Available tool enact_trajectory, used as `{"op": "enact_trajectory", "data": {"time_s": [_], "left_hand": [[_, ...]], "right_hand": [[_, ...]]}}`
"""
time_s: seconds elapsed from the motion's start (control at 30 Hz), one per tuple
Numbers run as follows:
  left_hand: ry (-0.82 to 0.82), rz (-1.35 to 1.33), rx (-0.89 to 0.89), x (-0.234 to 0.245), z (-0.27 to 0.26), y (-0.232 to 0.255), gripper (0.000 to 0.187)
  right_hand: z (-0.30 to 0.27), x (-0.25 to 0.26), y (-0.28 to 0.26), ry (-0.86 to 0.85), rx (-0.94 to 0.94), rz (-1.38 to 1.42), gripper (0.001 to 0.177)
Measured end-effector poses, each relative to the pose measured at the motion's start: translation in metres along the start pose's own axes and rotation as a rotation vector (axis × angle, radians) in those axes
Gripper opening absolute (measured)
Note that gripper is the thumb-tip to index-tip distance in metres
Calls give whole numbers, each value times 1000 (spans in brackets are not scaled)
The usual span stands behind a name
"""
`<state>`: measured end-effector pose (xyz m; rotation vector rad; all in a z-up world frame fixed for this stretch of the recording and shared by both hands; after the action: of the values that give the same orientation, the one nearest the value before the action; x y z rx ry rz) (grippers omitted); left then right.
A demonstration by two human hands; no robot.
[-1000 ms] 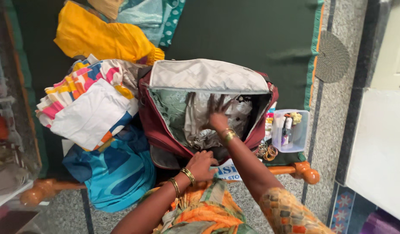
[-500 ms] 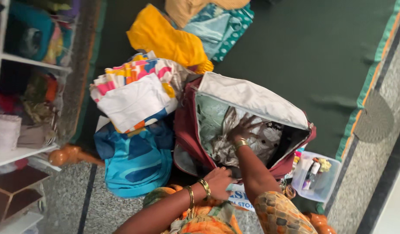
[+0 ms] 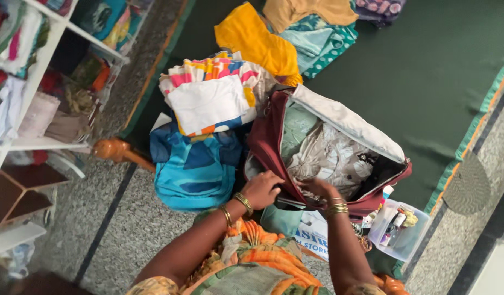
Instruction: The person folds and places multiple pieces of clothing into a maroon duffel bag. They handle shirts, pants, and other garments one at a time, arranging them inside the bag on a green surface.
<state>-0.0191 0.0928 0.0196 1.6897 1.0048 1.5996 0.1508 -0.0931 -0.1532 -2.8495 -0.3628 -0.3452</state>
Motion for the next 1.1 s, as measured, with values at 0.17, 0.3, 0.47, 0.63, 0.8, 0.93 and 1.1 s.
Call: {"op": "enact_trajectory", "data": {"time_s": [0.17,0.3,0.47,0.63,0.8,0.93,1.1], "left_hand": [[22,9,170,7,-41,-33,31],[43,-26,246,-1,-66,-58,31],[34,-55,319,-27,-94,-110,29],[286,-132,156,-8,-81,-204,23],[528,-882,746,10,-82,-320,25],[1318,-1350,1185,33,-93,-393,77],[1714,-1249,1248,52,-76,-433,85]], "right_hand": [[42,-70,10,-273,-189,289,51],[52,-63,23,-270,-455,629,52],[5,1,-29,96,-121,356,54],[-50,49,-59,509,182,740,43],[-97,30,-111,658,291,811,34],[-99,-13,-174,620,228,916,30],[-106,-55,-281,624,148,574,26]]}}
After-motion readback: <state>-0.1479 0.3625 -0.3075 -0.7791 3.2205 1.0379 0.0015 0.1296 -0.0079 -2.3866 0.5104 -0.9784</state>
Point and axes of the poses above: each hand's wrist, its own z-axis towards the middle knuckle, its own x-axis out of the back of the hand, y = z × x, the point moved 7 cm from there along z, towards the middle knuckle, and after that the axes turned 14 degrees about -x, right-handed, at the moved point
